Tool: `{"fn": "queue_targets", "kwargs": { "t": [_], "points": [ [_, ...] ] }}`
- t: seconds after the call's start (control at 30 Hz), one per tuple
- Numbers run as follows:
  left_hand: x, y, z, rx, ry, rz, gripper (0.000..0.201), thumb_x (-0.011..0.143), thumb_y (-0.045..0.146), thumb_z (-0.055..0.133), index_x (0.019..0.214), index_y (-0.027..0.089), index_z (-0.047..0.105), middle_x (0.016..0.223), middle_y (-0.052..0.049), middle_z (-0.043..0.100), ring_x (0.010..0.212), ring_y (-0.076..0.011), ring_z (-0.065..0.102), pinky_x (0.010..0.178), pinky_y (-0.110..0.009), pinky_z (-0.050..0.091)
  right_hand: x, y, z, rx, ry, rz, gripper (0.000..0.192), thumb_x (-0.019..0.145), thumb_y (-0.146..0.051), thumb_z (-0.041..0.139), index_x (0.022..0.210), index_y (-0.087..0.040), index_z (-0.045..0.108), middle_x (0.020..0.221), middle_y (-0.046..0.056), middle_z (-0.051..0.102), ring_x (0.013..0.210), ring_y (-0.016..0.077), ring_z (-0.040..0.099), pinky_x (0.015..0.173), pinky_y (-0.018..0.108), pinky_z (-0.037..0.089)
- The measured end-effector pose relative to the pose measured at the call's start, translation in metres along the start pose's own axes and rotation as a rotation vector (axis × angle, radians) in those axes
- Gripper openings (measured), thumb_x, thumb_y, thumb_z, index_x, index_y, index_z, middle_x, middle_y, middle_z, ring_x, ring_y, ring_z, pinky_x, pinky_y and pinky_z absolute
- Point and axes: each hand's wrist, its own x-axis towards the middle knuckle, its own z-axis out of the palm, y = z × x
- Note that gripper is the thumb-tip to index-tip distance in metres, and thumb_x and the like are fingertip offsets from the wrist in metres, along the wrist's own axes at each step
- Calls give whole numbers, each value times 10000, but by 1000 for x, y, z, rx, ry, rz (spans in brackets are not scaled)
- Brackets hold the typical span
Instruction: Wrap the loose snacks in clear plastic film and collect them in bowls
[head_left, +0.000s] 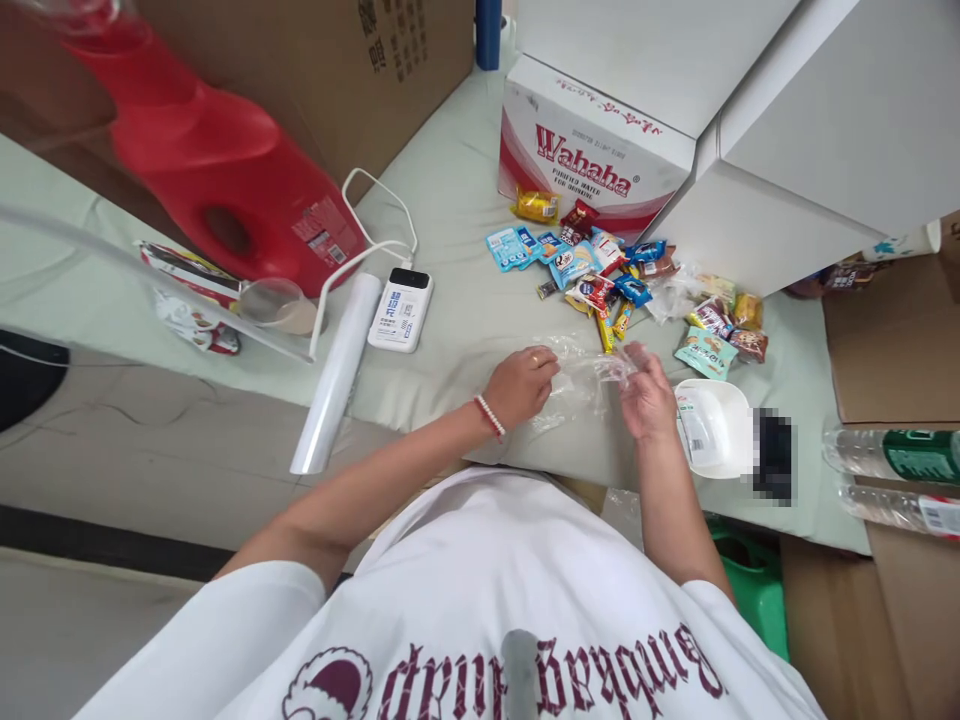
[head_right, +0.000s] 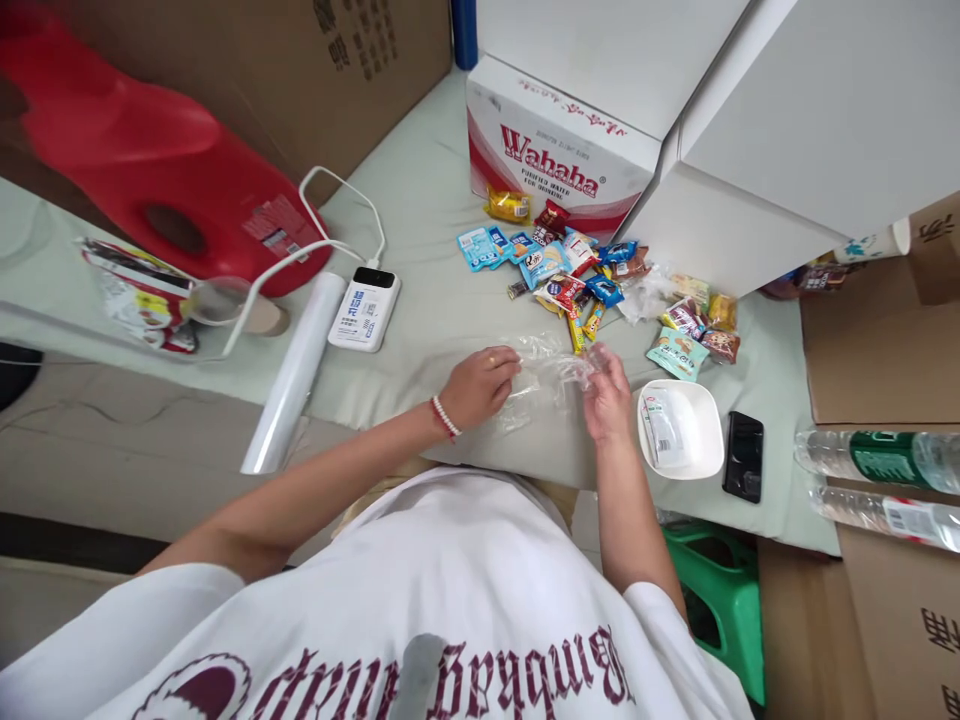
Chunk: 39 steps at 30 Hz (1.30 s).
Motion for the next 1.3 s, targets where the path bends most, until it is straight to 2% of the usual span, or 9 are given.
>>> {"fn": "queue_targets", "kwargs": {
  "t": [0.2,0.3,0.47,0.67,0.77,0.87,1.07,1.2,1.3],
  "points": [
    [0,2,34,165,-210,-87,503,1035,365,478,1521,250,537,1697,-127,387,1596,-334,295,1265,-719,132,-38,-1,-5,-604,176,-436,837,935,-498,575,1657,-264,222,1716,157,246,1569,321,328,1198,547,393],
    [-24,2,22,186,-270,-64,578,1018,455,516,1579,328,460,1752,-97,257,1615,-351,238,1247,-758,52,-55,20,-7,-820,139,-333,964,861,-564,688,1637,-186,257,1596,237,426,1388,343,539,1096,520,493],
    [-62,-17,-23,138,-362,-138,707,985,525,542,1631,304,361,1743,-140,272,1573,-356,332,1248,-734,134,-61,50,-31,-632,148,-48,549,924,-497,586,1376,-185,563,1014,83,737,784,204,683,805,380,578],
    [-22,-22,-37,164,4,-549,529,1060,492,340,1347,161,634,1348,-192,653,1295,-346,566,1098,-542,455,-70,54,-41,-507,85,26,445,871,-482,669,1212,-196,646,829,8,695,681,168,626,715,326,544],
    [15,-16,-20,281,-84,-599,427,988,508,523,1136,151,704,1255,-219,663,1243,-404,560,1008,-556,464,-71,50,-37,-512,111,27,478,865,-493,677,1241,-200,630,886,19,705,646,163,622,656,319,541],
    [34,-23,-9,202,-138,-545,249,1003,322,482,1039,201,697,1131,-149,716,1150,-324,617,990,-478,454,-73,46,-37,-514,150,37,510,880,-516,657,1277,-200,604,933,30,701,618,162,625,584,307,527],
    [36,-59,-32,132,108,-829,288,1002,298,453,1198,190,634,1130,-136,725,1068,-280,654,922,-408,504,-77,48,-33,-546,139,58,484,905,-522,621,1260,-194,602,866,14,682,586,158,619,593,307,535],
    [20,-27,-33,228,332,-689,444,1018,367,454,1376,131,571,1438,-219,592,1357,-347,532,1097,-507,444,-74,51,-19,-550,111,64,470,919,-512,597,1277,-208,587,917,26,696,613,169,652,614,319,556],
    [-7,2,-16,240,96,-375,480,1063,411,365,1432,192,581,1531,-170,566,1490,-324,444,1229,-570,301,-77,52,-19,-575,93,75,485,929,-520,574,1301,-209,580,929,36,710,632,182,659,629,331,564]
  ]
}}
